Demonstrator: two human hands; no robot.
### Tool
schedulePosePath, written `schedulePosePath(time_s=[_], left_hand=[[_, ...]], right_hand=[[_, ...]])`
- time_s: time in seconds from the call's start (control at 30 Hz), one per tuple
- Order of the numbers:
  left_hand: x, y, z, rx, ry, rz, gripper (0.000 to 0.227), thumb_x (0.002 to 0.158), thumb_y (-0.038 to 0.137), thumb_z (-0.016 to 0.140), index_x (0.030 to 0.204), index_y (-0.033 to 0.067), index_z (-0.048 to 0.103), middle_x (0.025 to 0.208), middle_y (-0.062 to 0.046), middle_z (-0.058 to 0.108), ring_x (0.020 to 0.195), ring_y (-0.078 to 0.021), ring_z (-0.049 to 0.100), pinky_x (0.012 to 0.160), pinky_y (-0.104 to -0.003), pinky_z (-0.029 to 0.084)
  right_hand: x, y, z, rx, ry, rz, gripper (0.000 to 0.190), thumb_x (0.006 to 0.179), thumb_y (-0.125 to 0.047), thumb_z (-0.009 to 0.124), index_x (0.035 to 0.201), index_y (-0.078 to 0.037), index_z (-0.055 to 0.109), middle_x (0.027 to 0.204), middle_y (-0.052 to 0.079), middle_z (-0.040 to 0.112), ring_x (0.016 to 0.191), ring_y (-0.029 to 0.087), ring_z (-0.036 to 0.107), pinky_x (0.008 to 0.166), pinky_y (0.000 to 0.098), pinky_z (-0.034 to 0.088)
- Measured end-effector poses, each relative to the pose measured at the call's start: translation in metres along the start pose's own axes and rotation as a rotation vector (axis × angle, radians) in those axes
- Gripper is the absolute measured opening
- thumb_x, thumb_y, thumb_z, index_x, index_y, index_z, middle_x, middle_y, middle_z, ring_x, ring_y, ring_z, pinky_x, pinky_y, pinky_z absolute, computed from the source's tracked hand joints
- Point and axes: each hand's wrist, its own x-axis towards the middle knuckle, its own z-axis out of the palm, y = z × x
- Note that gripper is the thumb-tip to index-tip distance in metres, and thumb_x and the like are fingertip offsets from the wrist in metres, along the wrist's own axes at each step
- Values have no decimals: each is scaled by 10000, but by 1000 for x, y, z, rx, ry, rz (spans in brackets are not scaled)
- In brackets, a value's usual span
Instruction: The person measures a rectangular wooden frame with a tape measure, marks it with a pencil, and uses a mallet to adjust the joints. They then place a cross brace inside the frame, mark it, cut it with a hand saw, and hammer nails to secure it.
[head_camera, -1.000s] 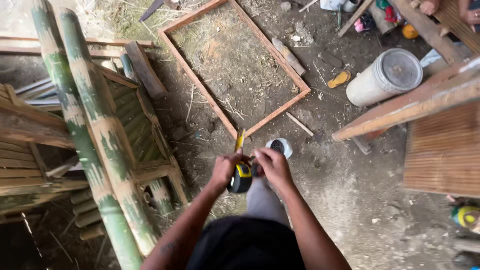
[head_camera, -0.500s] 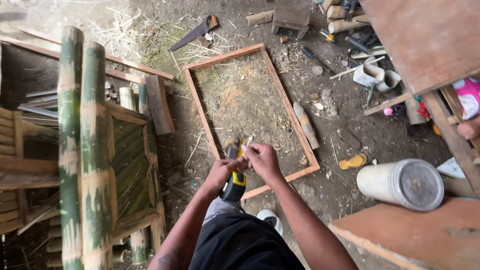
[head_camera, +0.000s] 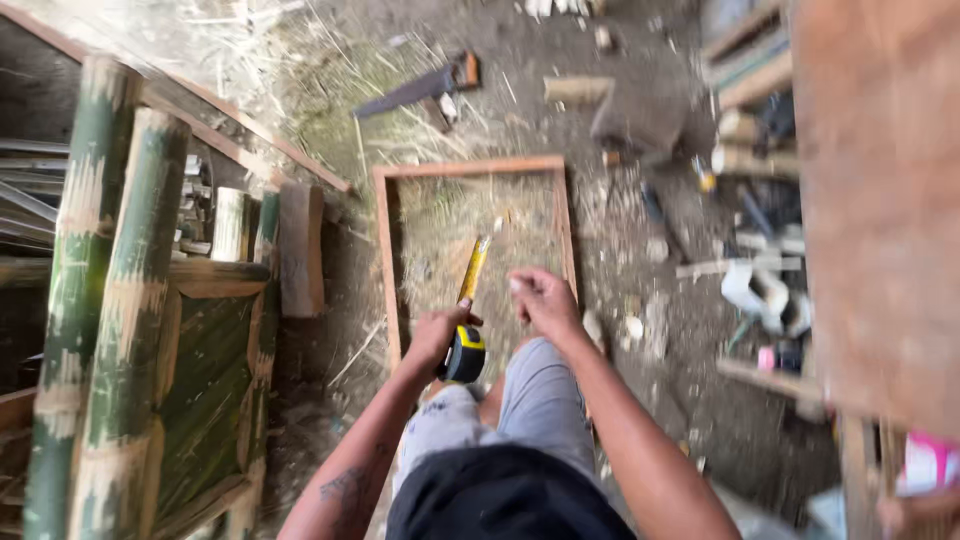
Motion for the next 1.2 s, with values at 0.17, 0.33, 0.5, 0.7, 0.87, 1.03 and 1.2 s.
schedulePosePath(time_s=[0.17, 0.33, 0.5, 0.7, 0.87, 1.03, 1.2], left_hand=[[120, 16, 8, -175, 196, -12, 464, 942, 408, 657, 842, -16, 814, 671, -91, 693, 570, -196, 611, 555, -347, 468], [346, -40, 30, -29, 306, 176, 414, 876, 387, 636, 823, 33, 844, 757, -83, 790, 702, -155, 717, 693, -311, 543], [577, -124, 53, -47, 338, -100, 452, 906, 453, 648, 816, 45, 823, 725, -173, 752, 700, -265, 702, 693, -396, 539], [792, -257, 38, 141, 295, -129, 448, 910, 494, 621, 839, 106, 833, 752, -165, 755, 718, -293, 732, 726, -379, 542], [862, -337, 11, -100, 316, -70, 451, 875, 444, 678, 817, 21, 820, 746, -166, 774, 697, -243, 718, 706, -384, 550], [821, -318, -78, 57, 350, -81, 447, 890, 449, 685, 848, 27, 823, 741, -144, 742, 666, -216, 666, 681, -387, 525], [708, -289, -165, -44, 606, -96, 444, 896, 434, 695, 820, 15, 820, 742, -131, 763, 624, -185, 679, 652, -353, 536]], right_hand=[[180, 25, -44, -24, -112, 167, 211, 981, -145, 639, 1144, -28, 704, 804, 70, 700, 549, 108, 586, 473, 258, 499], [439, 141, -76, -140, -307, 287, 164, 953, -103, 663, 1079, 1, 675, 757, 48, 653, 525, 119, 578, 424, 295, 462], [630, 310, -123, -382, -226, 353, 146, 934, -91, 688, 1058, -15, 699, 800, 73, 714, 566, 122, 628, 461, 294, 505], [761, 533, -133, -1035, -263, 39, 154, 852, -154, 735, 954, -40, 752, 861, 188, 737, 762, 315, 706, 685, 429, 566], [767, 579, -105, -1147, -149, -100, 253, 758, -123, 691, 998, -45, 686, 919, 215, 706, 891, 426, 679, 788, 511, 546], [746, 475, -36, -1091, -539, -415, 187, 793, -162, 723, 948, -60, 701, 938, 181, 721, 886, 363, 711, 811, 475, 562], [749, 360, 86, -1152, -617, -1665, 235, 824, -311, 718, 821, -226, 499, 1194, 186, 678, 1046, 347, 669, 879, 466, 533]])
